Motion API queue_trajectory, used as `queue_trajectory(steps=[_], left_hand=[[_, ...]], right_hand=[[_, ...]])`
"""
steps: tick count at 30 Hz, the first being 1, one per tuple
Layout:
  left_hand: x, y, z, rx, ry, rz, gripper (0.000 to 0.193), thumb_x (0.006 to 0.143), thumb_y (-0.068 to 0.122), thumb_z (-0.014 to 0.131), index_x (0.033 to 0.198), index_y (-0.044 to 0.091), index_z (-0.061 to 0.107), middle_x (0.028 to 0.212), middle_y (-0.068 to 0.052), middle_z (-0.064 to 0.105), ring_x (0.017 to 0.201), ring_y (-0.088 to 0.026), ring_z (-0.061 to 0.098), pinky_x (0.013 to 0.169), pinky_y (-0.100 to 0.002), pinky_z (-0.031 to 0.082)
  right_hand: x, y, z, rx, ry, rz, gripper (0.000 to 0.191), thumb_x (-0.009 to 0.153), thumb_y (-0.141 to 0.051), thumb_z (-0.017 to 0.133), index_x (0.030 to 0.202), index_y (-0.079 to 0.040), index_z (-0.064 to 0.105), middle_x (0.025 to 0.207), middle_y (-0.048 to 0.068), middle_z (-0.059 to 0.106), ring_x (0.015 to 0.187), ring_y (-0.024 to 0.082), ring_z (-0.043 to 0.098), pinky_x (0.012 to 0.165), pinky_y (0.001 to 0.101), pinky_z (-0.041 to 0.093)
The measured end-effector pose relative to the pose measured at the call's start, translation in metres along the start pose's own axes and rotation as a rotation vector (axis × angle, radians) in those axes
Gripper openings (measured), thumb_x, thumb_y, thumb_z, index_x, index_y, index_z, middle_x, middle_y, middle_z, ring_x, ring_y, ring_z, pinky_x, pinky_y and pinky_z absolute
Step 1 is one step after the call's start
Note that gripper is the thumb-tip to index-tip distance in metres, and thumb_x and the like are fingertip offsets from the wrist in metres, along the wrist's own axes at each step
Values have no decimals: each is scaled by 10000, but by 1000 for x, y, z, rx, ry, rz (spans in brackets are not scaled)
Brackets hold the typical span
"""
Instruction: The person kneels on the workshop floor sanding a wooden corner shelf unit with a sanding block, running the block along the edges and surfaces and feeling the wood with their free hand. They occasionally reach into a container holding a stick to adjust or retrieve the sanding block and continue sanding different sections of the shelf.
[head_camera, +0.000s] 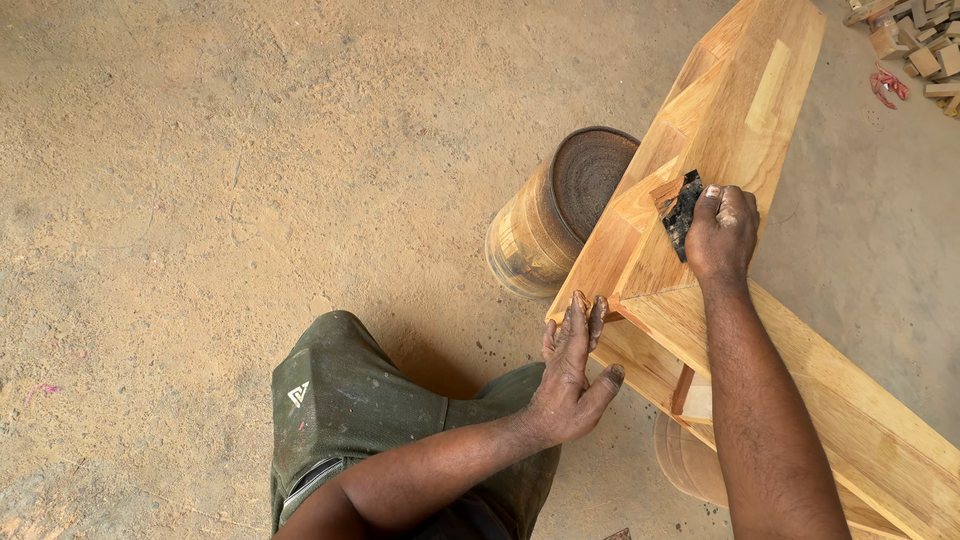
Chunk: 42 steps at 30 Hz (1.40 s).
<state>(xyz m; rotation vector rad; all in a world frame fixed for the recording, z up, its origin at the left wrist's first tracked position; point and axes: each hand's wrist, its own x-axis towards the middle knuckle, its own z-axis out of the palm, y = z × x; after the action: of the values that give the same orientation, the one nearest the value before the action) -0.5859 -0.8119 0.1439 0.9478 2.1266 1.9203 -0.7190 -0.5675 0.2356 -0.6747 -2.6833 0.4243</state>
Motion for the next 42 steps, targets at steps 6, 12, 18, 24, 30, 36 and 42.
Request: queue_trajectory(steps=[6,12,18,24,30,36,42], left_hand=[[0,9,23,116,51,29,972,1090,260,525,1582,-37,-259,1707,-420,63,1620,-443,-77,1225,-655,-162],[-6,4,30,164,-80,91,894,1139,302,442,1592,-59,-238,1679,-369,135,1625,-516,-108,1240,-686,-183],[-9,-7,17,157,91,157,879,1137,298,440,1599,-41,-227,1748,-365,83,1645,-478,-60,1258,-667,-153],[-7,-5,9,208,-85,210,902,1111,290,458,1616,-22,-222,1743,-201,235,1661,-414,-38,1271,-677,-159],[13,-17,-15,-34,106,-5,962,1046,291,538,1601,4,-194,1711,-192,276,1621,-366,93,1244,-632,-109],[15,-15,-17,-135,81,47,879,1073,284,492,1668,35,-105,1718,-108,410,1663,-295,199,1335,-612,-41],[0,-3,10,12,40,98,937,1104,270,501,1611,-48,-220,1741,-351,73,1648,-451,-33,1259,-645,-142]], right_hand=[[2,5,3,0,29,-26,327,1156,-283,397,1127,-17,585,1177,167,526,1167,296,528,1041,493,416],[2,6,4,-1,35,-51,329,1161,-278,399,1119,-12,588,1173,172,528,1166,303,533,1039,494,420],[1,5,2,-16,28,-24,328,1161,-276,395,1116,-14,588,1177,170,523,1158,303,533,1037,492,421],[2,3,2,3,13,-18,334,1168,-274,370,1108,-24,582,1181,162,513,1148,277,539,1025,478,431],[1,5,3,-3,22,-24,325,1164,-265,384,1097,-25,592,1173,155,523,1146,276,543,1027,477,435],[2,7,4,10,38,-46,311,1158,-259,402,1088,-26,597,1173,151,524,1144,278,543,1024,477,433],[4,7,5,-11,50,-54,312,1163,-269,419,1084,-21,592,1165,156,528,1146,286,534,1021,481,428]])
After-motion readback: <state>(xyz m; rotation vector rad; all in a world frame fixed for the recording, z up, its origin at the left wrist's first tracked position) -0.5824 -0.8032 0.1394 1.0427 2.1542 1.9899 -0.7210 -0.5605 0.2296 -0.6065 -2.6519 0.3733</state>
